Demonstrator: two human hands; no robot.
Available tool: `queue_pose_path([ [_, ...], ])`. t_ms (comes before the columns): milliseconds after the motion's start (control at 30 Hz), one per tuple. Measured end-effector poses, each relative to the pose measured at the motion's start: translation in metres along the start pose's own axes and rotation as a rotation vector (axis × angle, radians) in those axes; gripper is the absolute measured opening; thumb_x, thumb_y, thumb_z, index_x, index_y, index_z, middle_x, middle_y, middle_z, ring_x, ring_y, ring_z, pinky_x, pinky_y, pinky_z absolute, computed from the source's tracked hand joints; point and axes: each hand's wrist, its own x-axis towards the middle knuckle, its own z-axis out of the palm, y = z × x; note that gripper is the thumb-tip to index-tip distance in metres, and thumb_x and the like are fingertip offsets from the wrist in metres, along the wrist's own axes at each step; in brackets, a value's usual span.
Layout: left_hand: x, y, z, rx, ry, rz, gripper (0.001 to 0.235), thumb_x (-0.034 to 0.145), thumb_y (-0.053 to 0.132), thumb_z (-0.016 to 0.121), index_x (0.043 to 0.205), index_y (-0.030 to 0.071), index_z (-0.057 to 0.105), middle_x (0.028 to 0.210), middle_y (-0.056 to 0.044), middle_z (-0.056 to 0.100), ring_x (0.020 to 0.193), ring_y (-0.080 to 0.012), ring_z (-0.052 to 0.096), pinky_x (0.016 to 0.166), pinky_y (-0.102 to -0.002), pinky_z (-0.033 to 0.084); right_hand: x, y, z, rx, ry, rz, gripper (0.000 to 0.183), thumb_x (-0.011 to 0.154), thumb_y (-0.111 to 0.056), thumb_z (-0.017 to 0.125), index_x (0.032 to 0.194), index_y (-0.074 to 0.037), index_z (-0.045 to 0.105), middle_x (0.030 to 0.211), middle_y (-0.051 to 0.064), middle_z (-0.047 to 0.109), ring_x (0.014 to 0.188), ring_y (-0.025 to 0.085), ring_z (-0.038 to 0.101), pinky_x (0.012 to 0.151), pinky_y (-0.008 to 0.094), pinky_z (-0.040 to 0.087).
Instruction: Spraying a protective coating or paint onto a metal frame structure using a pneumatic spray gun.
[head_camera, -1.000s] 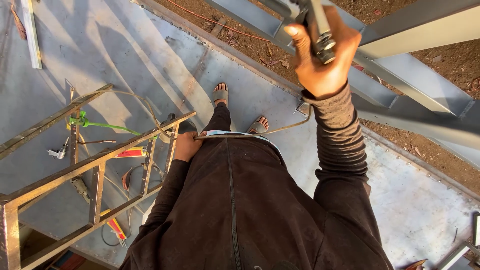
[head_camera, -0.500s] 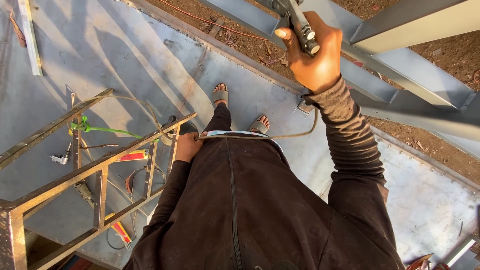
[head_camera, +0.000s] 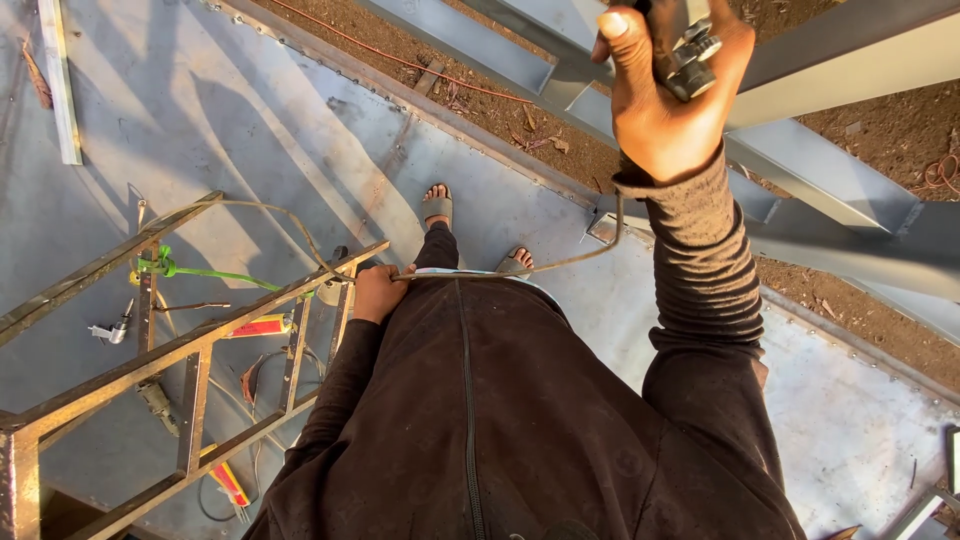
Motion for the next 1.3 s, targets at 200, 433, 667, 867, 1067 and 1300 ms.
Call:
queue_pose_path([
  [200, 0.007, -0.005, 0.004, -0.004, 0.086, 0.074, 0.069, 0.096, 0.054, 0.067, 0.050, 0.011, 0.038, 0.045, -0.011, 0.042, 0.045, -0.0270, 0.044, 0.051, -0.045, 0.027, -0.010, 0.026, 0.000, 0.073, 0.042, -0.005, 0.038, 0.119, -0.008, 0.064, 0.143, 0.002, 0.036, 0.100, 0.028, 0.060, 0.068, 0.028, 0.052, 0.062, 0.039, 0.045],
  [433, 0.007, -0.002, 0.007, 0.006, 0.050, 0.012, 0.069, 0.096, 0.059, 0.064, 0.051, 0.009, 0.046, 0.049, -0.015, 0.051, 0.051, -0.0319, 0.052, 0.054, -0.046, 0.034, -0.027, 0.013, -0.001, -0.268, -0.025, 0.092, 0.048, 0.116, -0.033, 0.060, 0.151, 0.001, 0.055, 0.078, 0.008, 0.057, 0.068, 0.016, 0.052, 0.065, 0.034, 0.044],
  [667, 0.012, 0.002, 0.008, 0.011, 0.024, -0.006, 0.070, 0.096, 0.057, 0.066, 0.051, 0.008, 0.043, 0.049, -0.015, 0.050, 0.052, -0.0341, 0.051, 0.056, -0.047, 0.034, 0.000, -0.020, 0.002, -0.018, 0.099, -0.002, 0.038, 0.112, -0.018, 0.062, 0.087, 0.010, 0.060, 0.075, 0.018, 0.059, 0.059, 0.026, 0.058, 0.057, 0.037, 0.049],
  [867, 0.008, 0.000, 0.012, -0.010, 0.032, -0.010, 0.071, 0.096, 0.060, 0.064, 0.053, 0.007, 0.046, 0.053, -0.020, 0.054, 0.056, -0.0395, 0.055, 0.057, -0.050, 0.036, 0.016, -0.066, 0.001, -0.019, 0.131, -0.061, 0.047, 0.111, -0.038, 0.059, 0.111, 0.008, 0.047, 0.085, 0.025, 0.061, 0.047, 0.018, 0.039, 0.045, 0.030, 0.030],
  [1067, 0.005, -0.003, 0.007, -0.013, 0.007, -0.039, 0.069, 0.096, 0.058, 0.064, 0.054, 0.006, 0.048, 0.055, -0.020, 0.056, 0.057, -0.0392, 0.054, 0.058, -0.049, 0.035, -0.013, -0.032, -0.002, -0.104, -0.012, 0.084, 0.065, 0.110, -0.034, 0.064, 0.150, 0.015, 0.049, 0.084, 0.015, 0.059, 0.067, 0.020, 0.059, 0.058, 0.034, 0.047],
  [1300, 0.005, -0.004, 0.006, -0.007, 0.005, -0.013, 0.070, 0.096, 0.056, 0.066, 0.052, 0.007, 0.042, 0.050, -0.017, 0.049, 0.052, -0.0348, 0.049, 0.056, -0.047, 0.033, -0.039, -0.007, 0.001, -0.227, -0.063, 0.187, 0.047, 0.109, -0.027, 0.069, 0.136, 0.011, 0.063, 0.081, 0.010, 0.066, 0.066, 0.017, 0.067, 0.061, 0.030, 0.053],
])
